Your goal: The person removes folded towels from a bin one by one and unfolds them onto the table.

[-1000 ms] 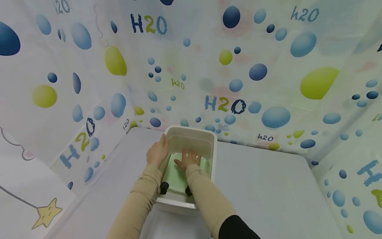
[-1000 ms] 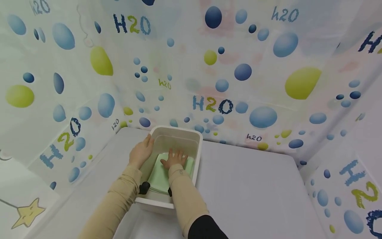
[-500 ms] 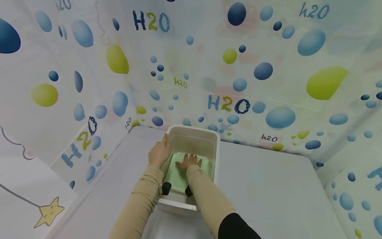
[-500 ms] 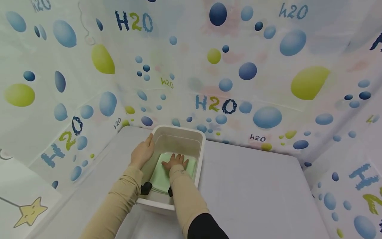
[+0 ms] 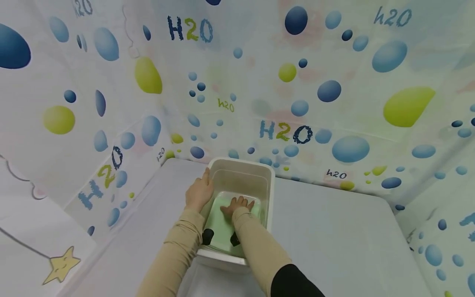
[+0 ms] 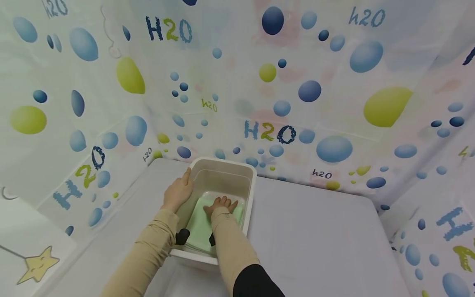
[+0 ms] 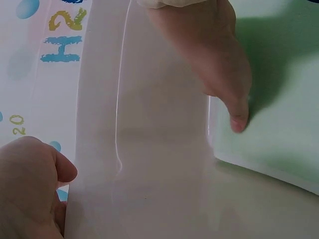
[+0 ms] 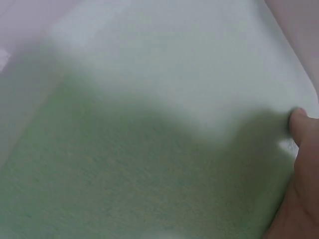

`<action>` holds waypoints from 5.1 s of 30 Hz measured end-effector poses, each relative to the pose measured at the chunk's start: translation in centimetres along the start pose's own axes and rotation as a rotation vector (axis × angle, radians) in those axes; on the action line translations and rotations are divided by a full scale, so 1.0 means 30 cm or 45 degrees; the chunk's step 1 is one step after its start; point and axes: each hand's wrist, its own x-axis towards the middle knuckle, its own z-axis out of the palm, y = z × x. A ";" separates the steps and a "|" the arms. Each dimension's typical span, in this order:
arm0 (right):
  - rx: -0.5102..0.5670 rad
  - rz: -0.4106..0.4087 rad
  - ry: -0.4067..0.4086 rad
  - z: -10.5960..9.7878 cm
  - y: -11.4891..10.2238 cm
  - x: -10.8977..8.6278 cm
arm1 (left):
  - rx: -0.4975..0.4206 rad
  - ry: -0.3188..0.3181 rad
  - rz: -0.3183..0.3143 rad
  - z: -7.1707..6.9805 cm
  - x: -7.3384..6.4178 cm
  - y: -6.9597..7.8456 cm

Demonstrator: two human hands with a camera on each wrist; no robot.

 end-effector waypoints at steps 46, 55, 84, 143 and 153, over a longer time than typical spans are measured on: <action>-0.310 -0.250 0.334 -0.139 -0.043 -0.058 | -0.043 -0.057 -0.050 -0.007 0.006 0.011; -0.328 -0.263 0.347 -0.171 -0.041 -0.078 | -0.122 -0.096 -0.083 -0.009 0.019 0.006; -0.182 -0.392 0.340 -0.443 0.014 -0.188 | -0.194 -0.020 -0.092 -0.029 0.001 0.042; 0.270 -0.686 0.844 -0.818 0.121 -0.379 | -1.847 -0.482 -0.064 0.018 -0.058 0.264; 0.424 -0.721 0.922 -0.814 0.200 -0.361 | -1.739 -0.442 -0.024 -0.004 -0.064 0.264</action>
